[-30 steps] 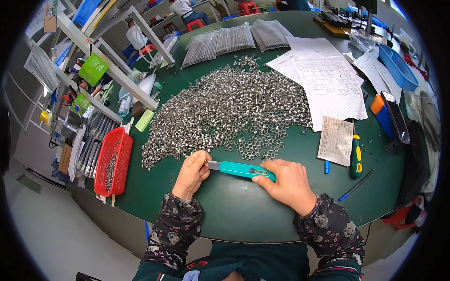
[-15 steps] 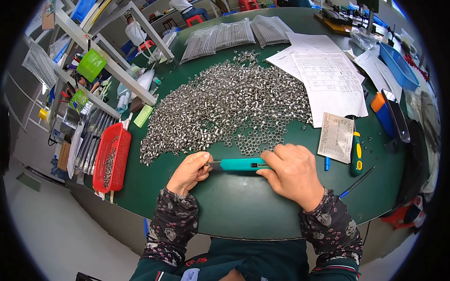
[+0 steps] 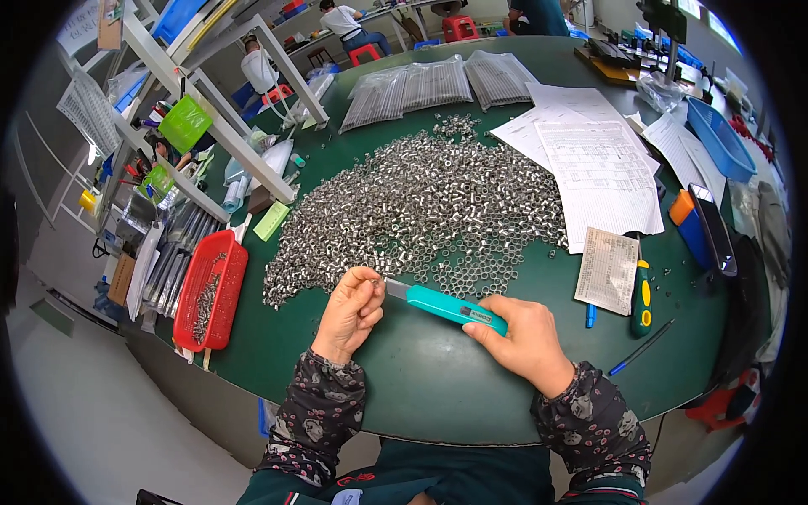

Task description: Manually deburring or cleaning small metal components using a utility knife.

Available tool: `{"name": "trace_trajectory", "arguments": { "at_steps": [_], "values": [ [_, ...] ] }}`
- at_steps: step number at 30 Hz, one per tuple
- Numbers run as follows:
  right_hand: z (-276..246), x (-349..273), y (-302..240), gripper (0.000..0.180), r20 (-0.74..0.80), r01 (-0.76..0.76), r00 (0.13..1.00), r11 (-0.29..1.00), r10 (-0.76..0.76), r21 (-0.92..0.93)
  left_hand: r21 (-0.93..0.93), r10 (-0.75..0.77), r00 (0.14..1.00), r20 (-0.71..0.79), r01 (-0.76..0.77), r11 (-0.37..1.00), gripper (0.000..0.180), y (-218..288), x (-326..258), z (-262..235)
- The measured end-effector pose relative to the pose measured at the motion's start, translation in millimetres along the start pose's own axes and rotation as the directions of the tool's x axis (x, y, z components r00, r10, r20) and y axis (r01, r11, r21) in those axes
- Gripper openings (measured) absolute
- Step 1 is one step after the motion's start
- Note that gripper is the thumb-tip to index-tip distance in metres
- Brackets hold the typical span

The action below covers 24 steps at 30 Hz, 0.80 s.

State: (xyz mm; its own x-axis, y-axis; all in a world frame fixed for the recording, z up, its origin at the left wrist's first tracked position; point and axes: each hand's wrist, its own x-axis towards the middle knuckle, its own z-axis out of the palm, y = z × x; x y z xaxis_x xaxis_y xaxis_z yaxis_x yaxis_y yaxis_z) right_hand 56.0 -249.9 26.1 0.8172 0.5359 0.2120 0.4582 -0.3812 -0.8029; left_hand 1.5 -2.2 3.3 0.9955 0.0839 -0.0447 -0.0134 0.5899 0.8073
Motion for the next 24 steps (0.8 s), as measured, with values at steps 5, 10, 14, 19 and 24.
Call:
{"name": "trace_trajectory", "arguments": {
  "at_steps": [5, 10, 14, 19, 24],
  "values": [
    [1, 2, 0, 0.03, 0.092, -0.08, 0.993, 0.997, 0.077, 0.023, 0.063, 0.061, 0.998, 0.005, -0.061, 0.996, 0.01, -2, 1, 0],
    [0, 3, 1, 0.029, 0.144, -0.11, 0.985, 0.989, 0.095, 0.094, 0.111, 0.079, 0.997, 0.001, -0.079, 0.991, 0.01, -3, 2, 2],
    [0, 3, 2, 0.031, 0.171, -0.132, 0.979, 0.985, 0.112, 0.112, 0.147, 0.085, 0.995, 0.042, -0.091, 0.985, 0.01, -6, 1, 0],
    [5, 1, 3, 0.024, -0.228, 0.218, 0.939, 0.959, -0.257, -0.184, 0.092, 0.1, 0.995, 0.027, -0.102, 0.99, 0.008, -4, 2, -3],
    [-3, 2, -6, 0.024, -0.181, 0.355, 0.865, 0.826, -0.468, -0.438, -0.093, 0.131, 0.986, -0.101, -0.14, 0.986, 0.008, 3, 3, -5]
  ]
}}
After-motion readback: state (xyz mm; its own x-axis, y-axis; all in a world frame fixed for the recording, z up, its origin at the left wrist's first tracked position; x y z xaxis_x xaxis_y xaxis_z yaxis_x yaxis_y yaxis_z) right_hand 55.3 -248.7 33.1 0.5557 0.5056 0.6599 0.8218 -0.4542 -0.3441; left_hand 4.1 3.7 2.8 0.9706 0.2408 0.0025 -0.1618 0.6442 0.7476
